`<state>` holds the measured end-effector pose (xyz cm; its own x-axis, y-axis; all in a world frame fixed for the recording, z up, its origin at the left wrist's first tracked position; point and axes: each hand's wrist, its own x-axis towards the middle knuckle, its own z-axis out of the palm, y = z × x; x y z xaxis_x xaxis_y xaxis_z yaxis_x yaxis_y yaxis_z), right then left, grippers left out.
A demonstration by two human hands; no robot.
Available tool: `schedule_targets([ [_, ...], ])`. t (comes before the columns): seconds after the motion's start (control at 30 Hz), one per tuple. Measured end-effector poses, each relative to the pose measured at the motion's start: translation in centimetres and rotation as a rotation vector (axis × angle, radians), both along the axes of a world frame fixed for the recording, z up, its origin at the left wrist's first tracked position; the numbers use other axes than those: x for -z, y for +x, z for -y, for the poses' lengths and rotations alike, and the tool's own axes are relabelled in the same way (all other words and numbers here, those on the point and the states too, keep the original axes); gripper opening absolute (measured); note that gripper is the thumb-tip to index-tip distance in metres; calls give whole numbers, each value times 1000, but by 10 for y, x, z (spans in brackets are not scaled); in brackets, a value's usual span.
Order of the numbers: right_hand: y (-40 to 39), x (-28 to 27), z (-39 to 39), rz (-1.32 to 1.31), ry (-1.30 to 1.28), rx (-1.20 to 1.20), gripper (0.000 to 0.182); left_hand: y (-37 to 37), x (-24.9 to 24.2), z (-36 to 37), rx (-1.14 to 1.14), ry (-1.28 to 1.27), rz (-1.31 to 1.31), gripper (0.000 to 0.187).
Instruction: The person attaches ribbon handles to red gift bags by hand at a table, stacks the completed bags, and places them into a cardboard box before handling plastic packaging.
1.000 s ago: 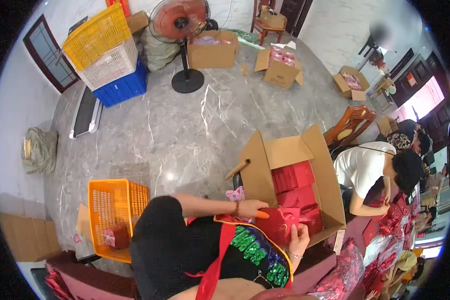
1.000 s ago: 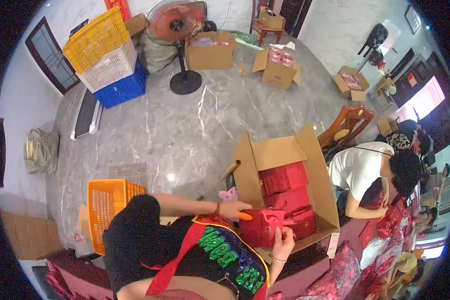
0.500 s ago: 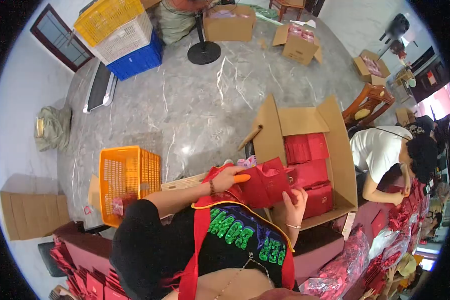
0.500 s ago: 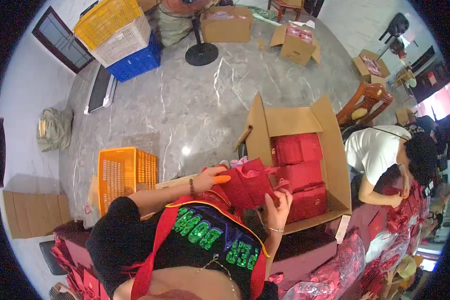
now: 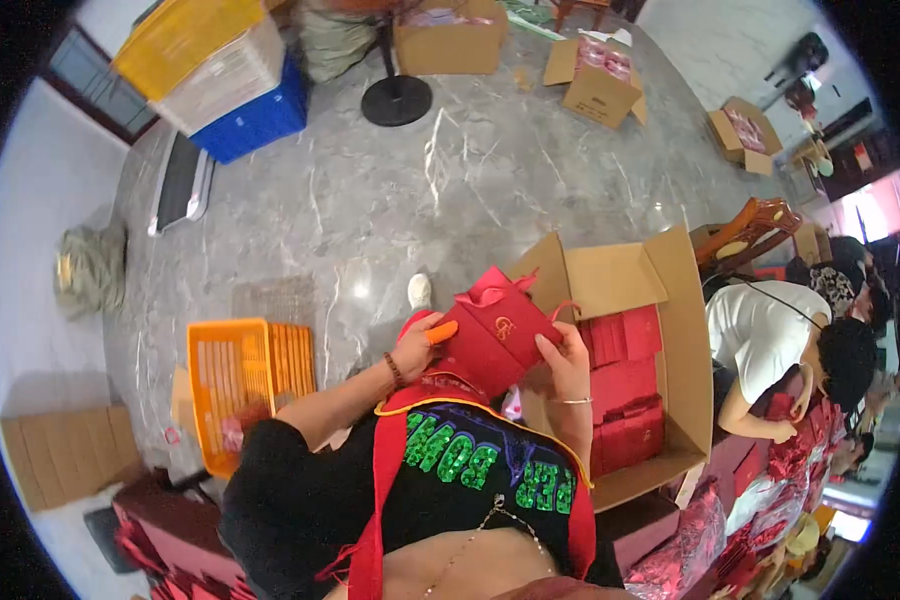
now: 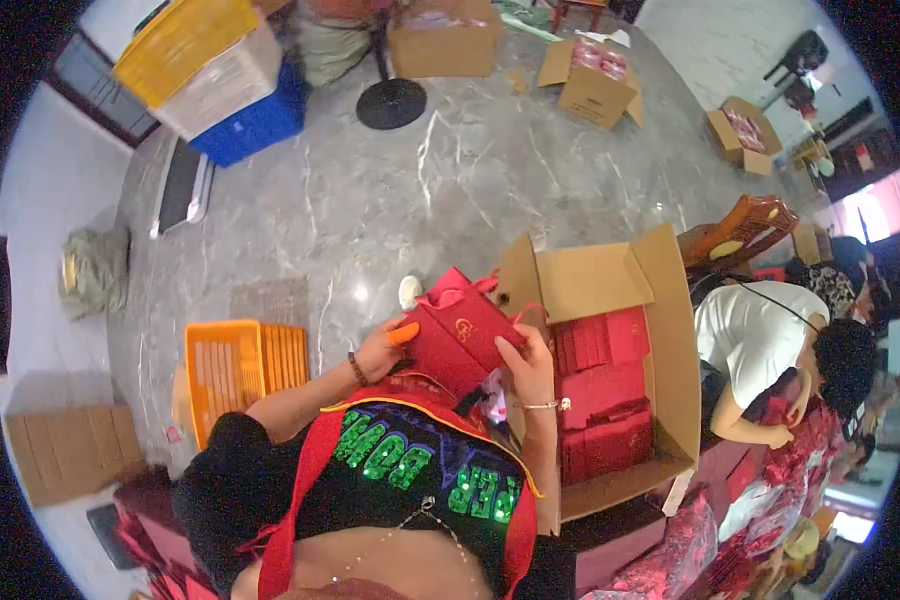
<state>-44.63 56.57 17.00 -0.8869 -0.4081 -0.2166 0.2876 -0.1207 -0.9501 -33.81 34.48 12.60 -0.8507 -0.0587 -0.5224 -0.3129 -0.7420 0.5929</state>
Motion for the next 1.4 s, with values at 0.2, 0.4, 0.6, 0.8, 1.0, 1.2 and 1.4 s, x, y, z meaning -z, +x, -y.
schedule_targets([
  [0.2,-147,-11,141,-86,115,-43,22,-124,-20,135,81,-41,-102,30],
  [0.4,-264,-26,273,-132,166,-260,21,-201,-56,258,342,-558,-129,26],
  [0.6,-364,4,334,-50,178,-416,19,-234,-22,291,200,-467,49,24],
  [0.8,-572,36,363,-222,273,-423,15,-327,23,351,-186,-345,247,19],
  [1.0,-823,31,407,-340,329,-408,15,-478,103,406,-453,-282,429,20],
  [1.2,-1011,66,558,-666,310,-610,17,-571,111,390,-652,-212,655,26],
  [1.4,-1063,83,751,-587,464,-1000,24,-596,186,358,-1038,16,775,25],
])
